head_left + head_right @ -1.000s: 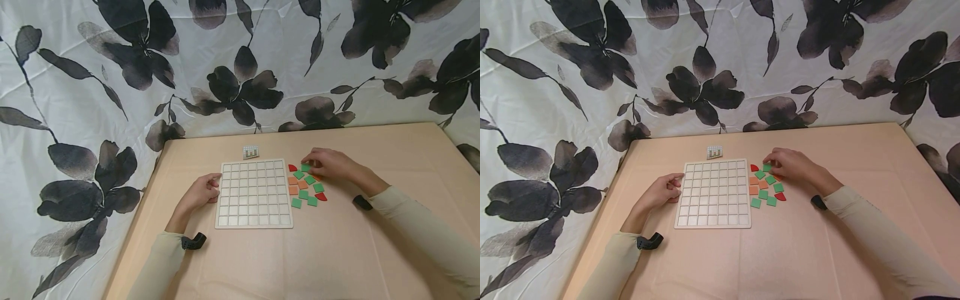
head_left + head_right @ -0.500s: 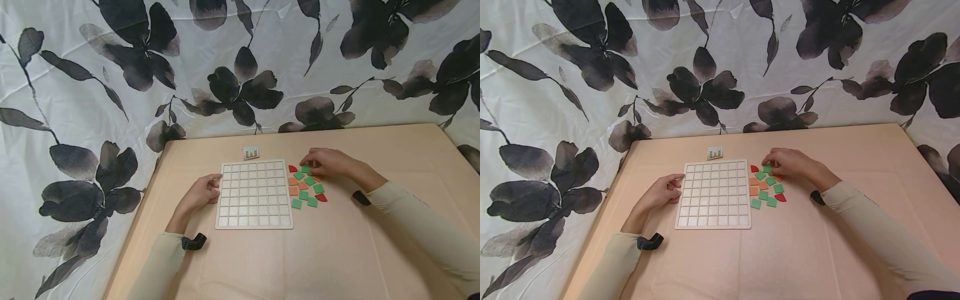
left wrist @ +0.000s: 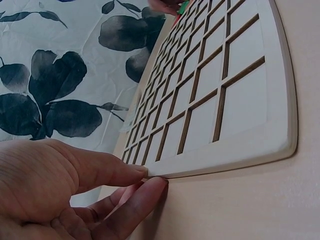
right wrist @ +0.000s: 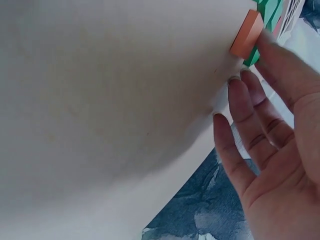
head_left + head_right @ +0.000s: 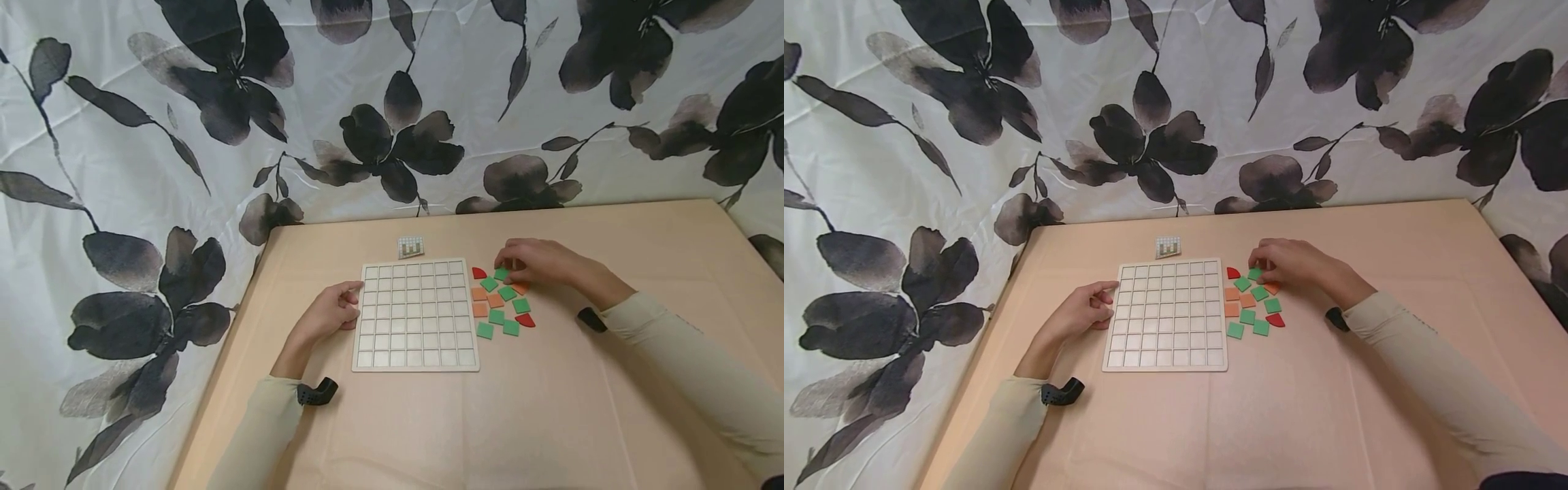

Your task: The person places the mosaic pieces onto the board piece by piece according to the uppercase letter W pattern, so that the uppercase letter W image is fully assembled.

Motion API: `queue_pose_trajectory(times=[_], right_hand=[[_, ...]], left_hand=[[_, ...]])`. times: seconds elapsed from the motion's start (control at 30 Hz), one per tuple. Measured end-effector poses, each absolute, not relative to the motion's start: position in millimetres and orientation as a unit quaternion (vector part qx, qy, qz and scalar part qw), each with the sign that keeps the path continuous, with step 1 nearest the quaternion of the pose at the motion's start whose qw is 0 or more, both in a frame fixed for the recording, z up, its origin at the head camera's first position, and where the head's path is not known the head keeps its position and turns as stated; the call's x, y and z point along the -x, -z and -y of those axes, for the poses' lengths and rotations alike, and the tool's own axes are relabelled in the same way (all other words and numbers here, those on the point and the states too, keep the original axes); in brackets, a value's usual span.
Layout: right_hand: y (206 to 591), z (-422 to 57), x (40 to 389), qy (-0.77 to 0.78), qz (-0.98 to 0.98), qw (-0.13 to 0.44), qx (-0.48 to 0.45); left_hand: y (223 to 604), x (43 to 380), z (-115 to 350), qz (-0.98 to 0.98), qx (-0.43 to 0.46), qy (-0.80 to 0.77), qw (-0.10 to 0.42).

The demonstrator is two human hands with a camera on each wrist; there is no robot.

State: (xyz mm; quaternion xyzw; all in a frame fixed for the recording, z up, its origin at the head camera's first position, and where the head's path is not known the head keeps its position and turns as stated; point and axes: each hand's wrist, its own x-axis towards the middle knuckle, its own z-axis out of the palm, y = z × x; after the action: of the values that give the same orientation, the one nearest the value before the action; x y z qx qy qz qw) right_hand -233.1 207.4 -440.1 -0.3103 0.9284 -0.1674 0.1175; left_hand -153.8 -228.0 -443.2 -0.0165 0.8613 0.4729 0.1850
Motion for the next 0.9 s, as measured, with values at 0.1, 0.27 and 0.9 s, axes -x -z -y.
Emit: queue_pose_trajectory(times=[0.1,0.27,0.9], right_hand=[[438.8,-208.1,233.5,0.157,-0.929,0.115,0.315],[436.8,-208.1,233.2,0.14,-0.928,0.108,0.328],[429.3,-213.8,239.2,0.141,-0.925,0.109,0.335]], left_hand=[[442.6,154.2,227.3,-0.864,0.016,-0.47,0.183],[442.7,153.9,226.7,-0.862,0.017,-0.472,0.186],[439.7,153.4,225.1,-0.851,0.021,-0.489,0.19]])
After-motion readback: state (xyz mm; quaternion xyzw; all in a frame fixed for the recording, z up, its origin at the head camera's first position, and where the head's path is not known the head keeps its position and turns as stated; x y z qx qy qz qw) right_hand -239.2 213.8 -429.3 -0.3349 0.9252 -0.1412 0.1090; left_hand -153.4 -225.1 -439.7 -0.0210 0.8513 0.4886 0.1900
